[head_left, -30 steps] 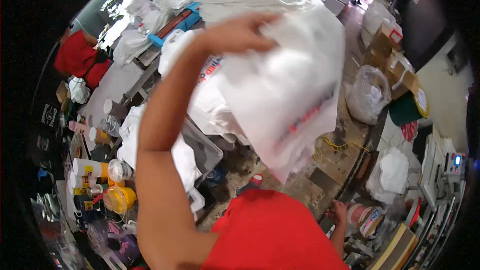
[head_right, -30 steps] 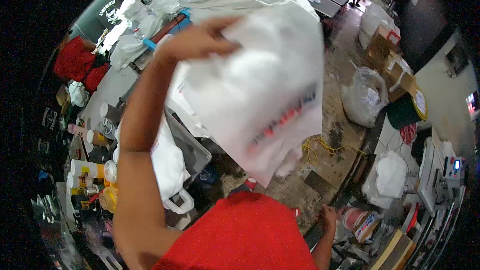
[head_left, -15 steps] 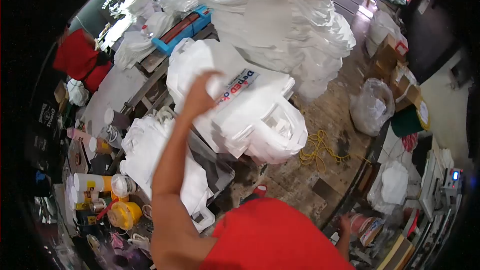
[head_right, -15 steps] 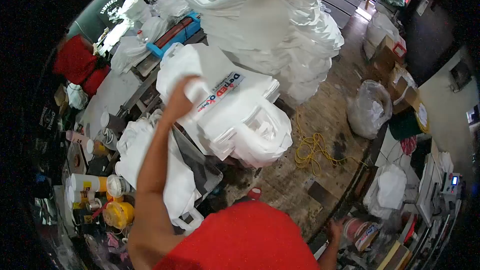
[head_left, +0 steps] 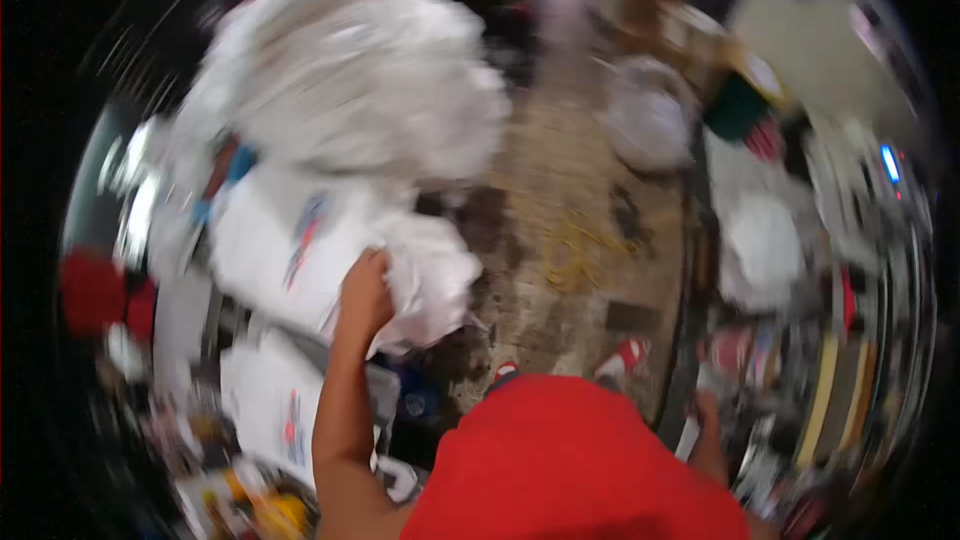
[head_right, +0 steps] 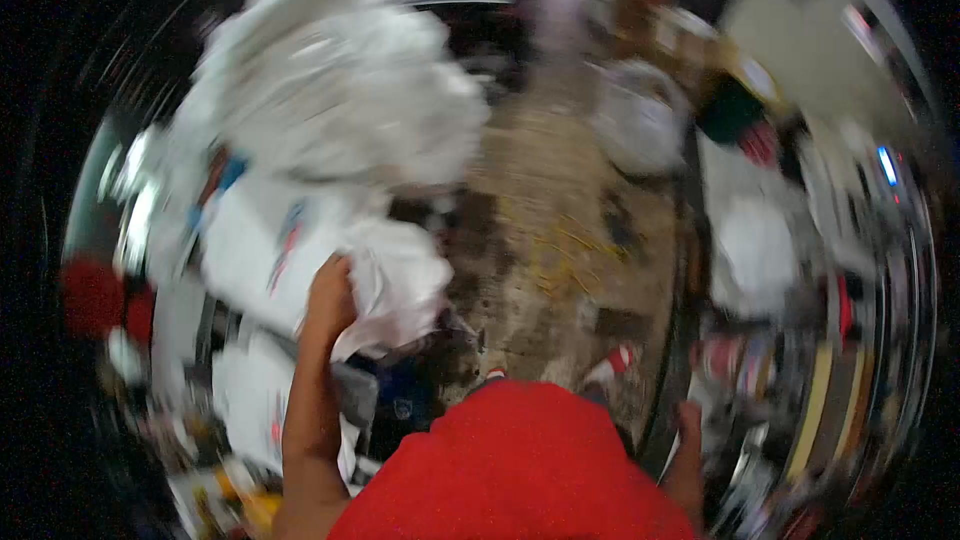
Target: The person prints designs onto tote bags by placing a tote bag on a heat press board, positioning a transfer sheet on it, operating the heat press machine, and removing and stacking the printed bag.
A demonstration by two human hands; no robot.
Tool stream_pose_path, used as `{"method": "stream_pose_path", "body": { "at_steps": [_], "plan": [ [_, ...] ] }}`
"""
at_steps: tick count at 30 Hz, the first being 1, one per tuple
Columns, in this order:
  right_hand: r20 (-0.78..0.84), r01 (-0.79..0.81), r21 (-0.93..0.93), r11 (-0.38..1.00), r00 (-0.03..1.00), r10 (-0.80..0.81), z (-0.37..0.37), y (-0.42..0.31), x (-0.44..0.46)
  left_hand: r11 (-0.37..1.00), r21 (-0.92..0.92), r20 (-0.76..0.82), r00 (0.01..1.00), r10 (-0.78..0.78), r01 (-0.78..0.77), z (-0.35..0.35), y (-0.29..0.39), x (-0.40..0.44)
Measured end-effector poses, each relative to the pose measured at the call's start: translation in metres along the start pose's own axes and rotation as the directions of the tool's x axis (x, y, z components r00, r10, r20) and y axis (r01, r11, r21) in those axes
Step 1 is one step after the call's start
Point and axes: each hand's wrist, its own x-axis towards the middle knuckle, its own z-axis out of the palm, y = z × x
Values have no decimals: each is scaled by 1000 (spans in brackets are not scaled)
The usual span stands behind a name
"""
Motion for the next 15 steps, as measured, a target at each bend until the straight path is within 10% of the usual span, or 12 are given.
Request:
{"method": "stream_pose_path", "body": {
  "at_steps": [1,2,3,4,7,8,9,11,12,13,14,15],
  "plan": [
    [-68,-59,-51,997,996,55,7,-43,-43,971,-131,-96,977,190,-201,1,39,6],
    [-57,-22,-20,1000,998,21,-5,-43,-22,936,-350,6,999,41,-37,7,84,7],
    [60,-59,113,992,997,53,-27,-19,26,988,12,-5,988,152,-152,24,95,5],
    [-166,-30,43,999,986,36,-41,-14,49,979,99,102,980,170,-180,28,102,12],
    [-118,-216,20,976,969,217,-95,-10,107,988,119,222,968,-121,96,40,23,28],
    [30,-15,274,962,1000,7,-123,16,140,980,67,226,954,-196,186,59,-42,20],
    [205,126,508,852,943,-262,-105,-35,163,948,277,236,945,-225,156,39,45,19],
    [-37,-79,-74,994,996,77,-108,-153,126,851,489,279,890,-361,192,31,39,21],
    [188,-169,626,762,980,63,-114,-133,201,808,552,283,867,-411,203,29,32,14],
    [403,-406,907,116,914,46,-120,-110,276,770,597,262,851,-454,227,24,34,6],
    [316,24,624,781,907,-279,-134,-51,349,838,532,71,979,-192,126,34,6,-18],
    [-13,143,220,965,990,-143,-121,-144,233,871,383,-46,948,-314,307,36,27,-18]
  ]
}}
